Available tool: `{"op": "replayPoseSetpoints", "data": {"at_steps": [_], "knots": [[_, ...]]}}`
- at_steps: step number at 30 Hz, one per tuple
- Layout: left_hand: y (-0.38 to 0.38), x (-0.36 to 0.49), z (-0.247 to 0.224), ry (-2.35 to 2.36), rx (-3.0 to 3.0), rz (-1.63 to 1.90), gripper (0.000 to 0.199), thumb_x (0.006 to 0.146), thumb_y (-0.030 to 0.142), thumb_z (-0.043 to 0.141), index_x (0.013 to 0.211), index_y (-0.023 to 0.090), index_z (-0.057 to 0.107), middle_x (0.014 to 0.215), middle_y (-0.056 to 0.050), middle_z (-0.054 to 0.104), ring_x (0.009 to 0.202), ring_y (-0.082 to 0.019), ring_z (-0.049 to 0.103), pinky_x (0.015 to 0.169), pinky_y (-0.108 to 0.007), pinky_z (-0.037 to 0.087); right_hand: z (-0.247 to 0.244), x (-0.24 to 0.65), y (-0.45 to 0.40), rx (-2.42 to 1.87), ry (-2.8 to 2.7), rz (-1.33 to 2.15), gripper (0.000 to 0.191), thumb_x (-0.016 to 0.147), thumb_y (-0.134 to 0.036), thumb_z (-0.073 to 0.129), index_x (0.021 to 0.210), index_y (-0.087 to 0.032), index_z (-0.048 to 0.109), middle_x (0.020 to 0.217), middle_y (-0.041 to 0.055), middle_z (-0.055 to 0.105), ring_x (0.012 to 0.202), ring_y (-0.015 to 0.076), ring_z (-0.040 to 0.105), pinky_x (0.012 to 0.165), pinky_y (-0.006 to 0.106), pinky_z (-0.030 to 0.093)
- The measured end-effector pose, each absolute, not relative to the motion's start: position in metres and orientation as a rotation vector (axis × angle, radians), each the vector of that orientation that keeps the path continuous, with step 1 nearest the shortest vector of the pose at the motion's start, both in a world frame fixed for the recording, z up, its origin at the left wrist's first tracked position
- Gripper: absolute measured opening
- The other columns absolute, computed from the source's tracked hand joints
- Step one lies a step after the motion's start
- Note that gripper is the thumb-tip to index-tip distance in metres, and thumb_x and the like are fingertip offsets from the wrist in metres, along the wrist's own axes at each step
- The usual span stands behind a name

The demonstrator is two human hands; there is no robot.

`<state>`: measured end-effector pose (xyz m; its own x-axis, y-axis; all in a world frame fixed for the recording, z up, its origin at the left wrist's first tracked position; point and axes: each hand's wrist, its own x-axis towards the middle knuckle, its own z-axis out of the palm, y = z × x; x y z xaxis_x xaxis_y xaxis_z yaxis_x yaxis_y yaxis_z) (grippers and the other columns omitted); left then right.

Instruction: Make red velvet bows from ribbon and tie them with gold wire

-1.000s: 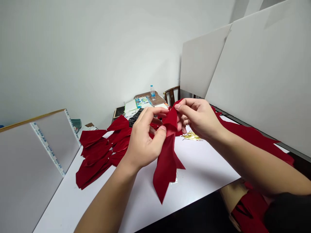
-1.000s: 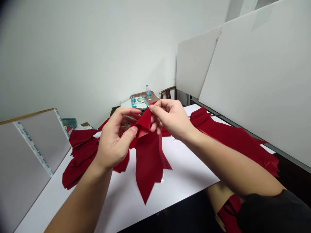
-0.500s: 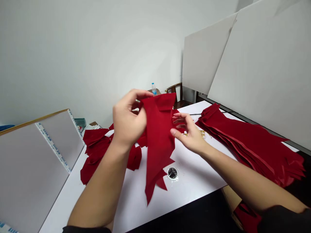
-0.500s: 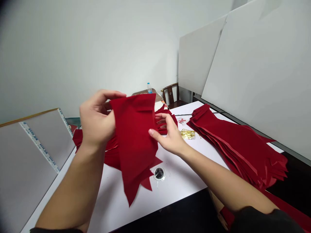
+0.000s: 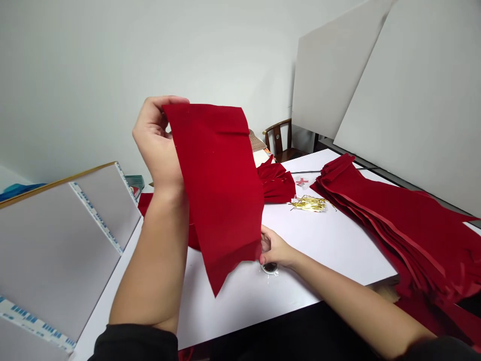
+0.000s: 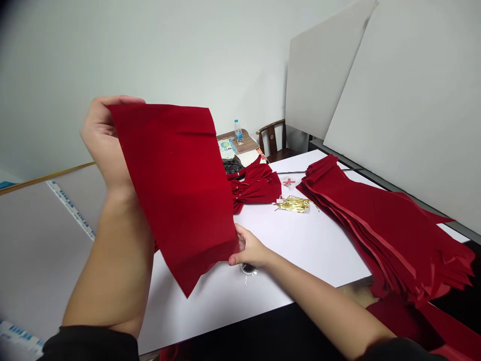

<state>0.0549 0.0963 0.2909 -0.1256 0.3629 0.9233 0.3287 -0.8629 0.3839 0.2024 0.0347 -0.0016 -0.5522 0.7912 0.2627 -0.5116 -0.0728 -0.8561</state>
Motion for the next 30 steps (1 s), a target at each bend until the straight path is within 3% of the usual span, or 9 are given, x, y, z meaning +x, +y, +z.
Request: {"op": "replayPoseSetpoints", "data": {"at_steps": [5, 9, 13, 18, 21, 24, 27, 30], "knots": [[0.116, 0.025, 0.276, 0.907, 1.864, 2.24, 0.017, 0.081, 0.008, 0.065, 0.098, 0.012, 0.068, 0.079, 0.003, 0.064, 0.066, -0.005, 0.058, 0.057, -0.017, 0.042, 0.009, 0.211, 0.028, -0.406, -1.226, 1.781, 0.061, 0.077, -0.043, 0.09, 0.125, -0.017, 0.063, 0.123, 0.0118, 0.073, 0.11, 0.0221, 0.073, 0.104, 0.039, 0.057], [0.117, -0.018, 0.251, 1.112, 1.77, 2.115, 0.032, 0.081, 0.015, 0.075, 0.111, 0.019, 0.064, 0.062, 0.011, 0.06, 0.054, -0.004, 0.051, 0.058, -0.02, 0.048, 0.015, 0.252, 0.044, -0.589, -1.228, 1.812, 0.052, 0.072, -0.042, 0.093, 0.106, -0.017, 0.063, 0.105, 0.0075, 0.077, 0.092, 0.0188, 0.076, 0.087, 0.032, 0.062], [0.1, -0.059, 0.219, 1.381, 1.531, 1.923, 0.043, 0.075, 0.014, 0.074, 0.117, 0.023, 0.068, 0.062, 0.012, 0.064, 0.05, -0.006, 0.051, 0.06, -0.025, 0.056, 0.023, 0.302, 0.067, -0.813, -1.266, 1.804, 0.057, 0.067, -0.044, 0.094, 0.105, -0.018, 0.061, 0.093, 0.0073, 0.079, 0.08, 0.0199, 0.076, 0.074, 0.03, 0.062], [0.064, -0.092, 0.171, 1.559, 1.321, 1.578, 0.035, 0.064, 0.018, 0.07, 0.098, 0.022, 0.075, 0.096, 0.002, 0.076, 0.085, -0.017, 0.068, 0.07, -0.025, 0.06, 0.029, 0.335, 0.092, -1.053, -1.268, 1.553, 0.06, 0.062, -0.046, 0.095, 0.104, -0.015, 0.065, 0.088, 0.0081, 0.077, 0.079, 0.0204, 0.075, 0.075, 0.031, 0.06], [0.043, -0.106, 0.141, 1.539, 1.161, 1.534, 0.039, 0.054, 0.02, 0.068, 0.092, 0.017, 0.079, 0.09, -0.004, 0.076, 0.084, -0.019, 0.067, 0.068, -0.025, 0.058, 0.028, 0.338, 0.106, -1.158, -1.26, 1.359, 0.059, 0.058, -0.046, 0.096, 0.1, -0.014, 0.069, 0.087, 0.0076, 0.076, 0.078, 0.0187, 0.071, 0.074, 0.031, 0.057], [0.027, -0.11, 0.111, 1.425, 1.096, 1.541, 0.036, 0.06, 0.03, 0.07, 0.092, 0.015, 0.079, 0.093, -0.008, 0.077, 0.09, -0.024, 0.069, 0.072, -0.03, 0.06, 0.019, 0.334, 0.118, -1.22, -1.252, 1.18, 0.06, 0.055, -0.049, 0.096, 0.097, -0.014, 0.071, 0.088, 0.0079, 0.075, 0.079, 0.019, 0.069, 0.076, 0.033, 0.056], [0.021, -0.104, 0.084, 1.6, 0.967, 1.756, 0.028, 0.069, 0.04, 0.075, 0.082, 0.016, 0.074, 0.085, -0.006, 0.074, 0.074, -0.019, 0.066, 0.057, -0.027, 0.055, 0.005, 0.328, 0.123, -1.213, -1.153, 1.138, 0.067, 0.054, -0.052, 0.095, 0.102, -0.015, 0.069, 0.08, 0.0061, 0.073, 0.073, 0.0188, 0.066, 0.071, 0.033, 0.055], [0.024, -0.097, 0.064, 1.706, 0.963, 1.726, 0.049, 0.067, 0.042, 0.085, 0.107, 0.017, 0.071, 0.073, 0.001, 0.07, 0.061, -0.014, 0.062, 0.056, -0.025, 0.054, -0.005, 0.323, 0.121, -1.167, -1.006, 1.202, 0.074, 0.053, -0.054, 0.095, 0.109, -0.015, 0.066, 0.07, 0.0031, 0.069, 0.066, 0.0182, 0.064, 0.068, 0.033, 0.054]]}}
